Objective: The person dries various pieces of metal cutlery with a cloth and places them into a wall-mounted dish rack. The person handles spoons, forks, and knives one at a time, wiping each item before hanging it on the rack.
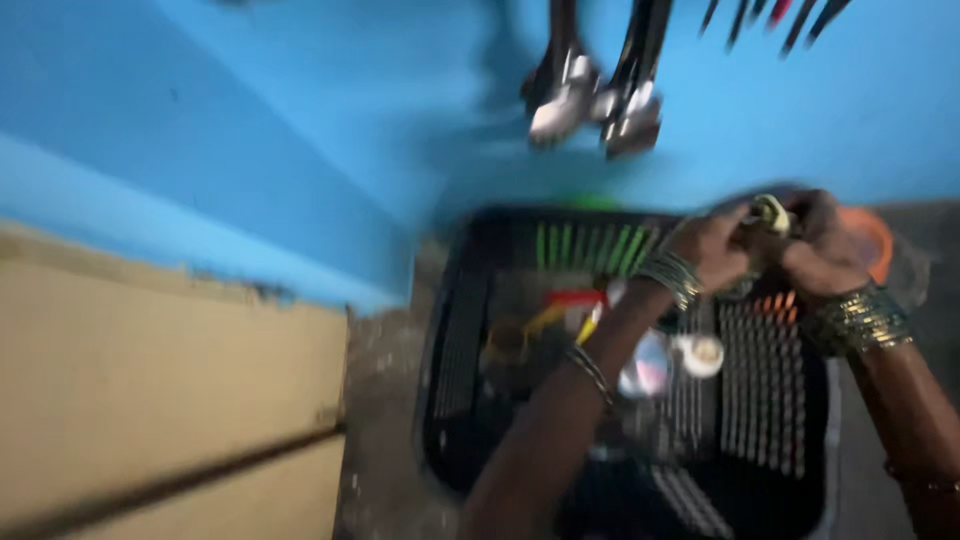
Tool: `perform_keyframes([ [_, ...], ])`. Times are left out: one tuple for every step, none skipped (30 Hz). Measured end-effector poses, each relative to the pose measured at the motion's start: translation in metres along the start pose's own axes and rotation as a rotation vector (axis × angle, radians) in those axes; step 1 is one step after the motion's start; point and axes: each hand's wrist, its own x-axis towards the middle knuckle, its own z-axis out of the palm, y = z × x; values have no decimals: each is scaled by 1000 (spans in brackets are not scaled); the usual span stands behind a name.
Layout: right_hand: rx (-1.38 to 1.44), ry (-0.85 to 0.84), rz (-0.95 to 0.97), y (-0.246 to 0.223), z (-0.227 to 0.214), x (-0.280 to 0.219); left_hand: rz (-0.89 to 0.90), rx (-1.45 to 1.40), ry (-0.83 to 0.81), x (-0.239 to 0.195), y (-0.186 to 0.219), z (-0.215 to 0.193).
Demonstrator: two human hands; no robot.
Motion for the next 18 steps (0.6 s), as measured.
perform_keyframes([
  [81, -90, 9, 9, 9, -13, 49, 0, 25, -17, -14, 8],
  [164, -178, 20, 20, 20, -26, -24, -32, -48, -38, -27, 15],
  [247, -253, 22, 29, 26, -35, -80, -64, -124, -57, -44, 14],
  [193, -216, 123, 41, 36, -43, -135, -96, -201, -75, -59, 11],
  [138, -181, 220, 57, 52, -48, -68, -49, -180, -91, -75, 7],
  [83, -146, 317, 74, 67, -55, -1, -1, -159, -107, -88, 4],
  [-84, -131, 241, 90, 79, -61, 19, -3, -65, -125, -99, -2],
  [-249, -116, 164, 107, 89, -71, 38, -6, 28, -142, -106, -3],
  [-412, -99, 81, 125, 101, -79, -225, 106, -148, -160, -116, -9],
  [-337, -125, 60, 143, 119, -87, -486, 217, -330, -185, -127, -20],
  [-264, -152, 44, 160, 139, -97, -464, 227, -294, -210, -135, -26],
  [-190, -179, 28, 175, 157, -108, -442, 238, -259, -234, -143, -30],
  [-116, -200, 10, 187, 169, -118, -590, 252, -415, -255, -150, -31],
  [-232, -217, -30, 196, 182, -130, -736, 263, -574, -276, -158, -30],
  [-350, -234, -67, 203, 198, -142, -752, 323, -617, -298, -165, -26],
  [-353, -253, 136, 209, 215, -154, -766, 383, -660, -321, -174, -22],
  [-352, -269, 341, 213, 233, -164, -779, 444, -706, -344, -183, -17],
  [-328, -294, 360, 218, 251, -168, -793, 483, -731, -365, -195, -10],
])
